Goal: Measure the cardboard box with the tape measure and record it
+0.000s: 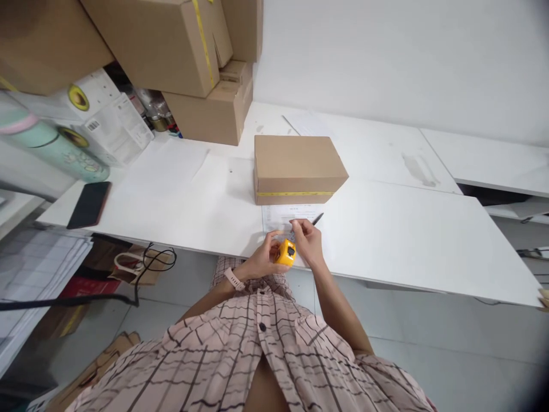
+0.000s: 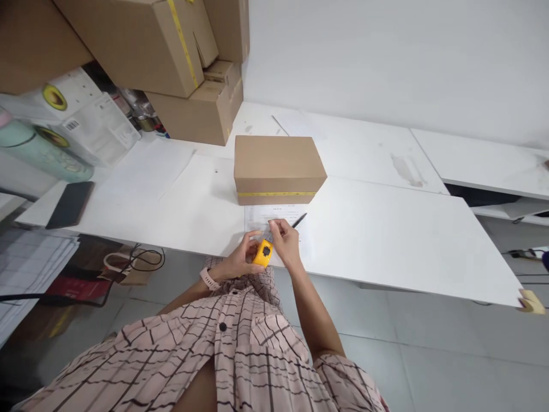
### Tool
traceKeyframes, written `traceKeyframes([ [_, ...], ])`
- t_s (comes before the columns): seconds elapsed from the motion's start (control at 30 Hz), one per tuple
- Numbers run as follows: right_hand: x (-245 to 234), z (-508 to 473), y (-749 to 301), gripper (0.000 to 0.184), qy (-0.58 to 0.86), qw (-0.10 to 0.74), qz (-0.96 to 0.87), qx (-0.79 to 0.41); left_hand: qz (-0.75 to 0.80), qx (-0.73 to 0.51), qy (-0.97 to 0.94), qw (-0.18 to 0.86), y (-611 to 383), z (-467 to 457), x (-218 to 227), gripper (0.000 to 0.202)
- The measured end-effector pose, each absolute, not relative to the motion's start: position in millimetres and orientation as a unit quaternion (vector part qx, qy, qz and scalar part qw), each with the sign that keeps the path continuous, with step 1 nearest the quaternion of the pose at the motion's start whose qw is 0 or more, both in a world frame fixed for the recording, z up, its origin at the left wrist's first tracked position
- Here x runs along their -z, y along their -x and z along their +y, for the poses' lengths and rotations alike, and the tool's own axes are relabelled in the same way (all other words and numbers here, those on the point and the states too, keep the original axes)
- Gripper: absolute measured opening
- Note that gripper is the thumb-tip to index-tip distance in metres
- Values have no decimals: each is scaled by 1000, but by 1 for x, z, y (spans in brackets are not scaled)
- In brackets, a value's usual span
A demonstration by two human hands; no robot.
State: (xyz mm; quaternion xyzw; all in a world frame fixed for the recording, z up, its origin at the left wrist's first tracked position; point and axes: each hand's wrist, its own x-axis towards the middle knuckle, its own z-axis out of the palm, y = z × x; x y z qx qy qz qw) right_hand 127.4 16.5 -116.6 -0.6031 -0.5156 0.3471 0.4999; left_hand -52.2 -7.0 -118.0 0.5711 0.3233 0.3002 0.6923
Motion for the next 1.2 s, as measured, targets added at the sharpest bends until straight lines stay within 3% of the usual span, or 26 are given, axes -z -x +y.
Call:
traceKeyframes([
  [0.17, 125, 19, -152, 49, 785, 331, -508, -130, 329, -297, -578, 685, 53, -9, 123, 84],
  [0.27, 128, 27, -166, 49, 824, 210, -518, -92, 334, -300, -610, 652, 56, -3, 111, 74],
  [0.33, 128, 28, -168, 46, 817, 174, -541, -93, 329, -337, -669, 576, 60, 12, 91, 70],
  [0.5, 116, 26, -165, 40, 813, 112, -562, -98, 297, -457, -795, 265, 64, 88, 16, 74],
  [0.67, 105, 30, -163, 37, 821, 30, -560, -104, 345, -368, -859, 92, 44, 171, -23, 63],
  [0.83, 109, 25, -169, 39, 806, 56, -577, -117, 378, -236, -889, 101, 28, 212, -15, 64],
  [0.97, 121, 16, -176, 46, 780, 115, -603, -116, 388, -202, -890, 129, 28, 221, -9, 65],
  [1.07, 129, 10, -183, 51, 761, 164, -614, -130, 380, -291, -872, 102, 34, 208, 2, 64],
  [1.2, 133, 2, -192, 55, 740, 193, -631, -130, 378, -472, -795, 45, 50, 141, 44, 46],
])
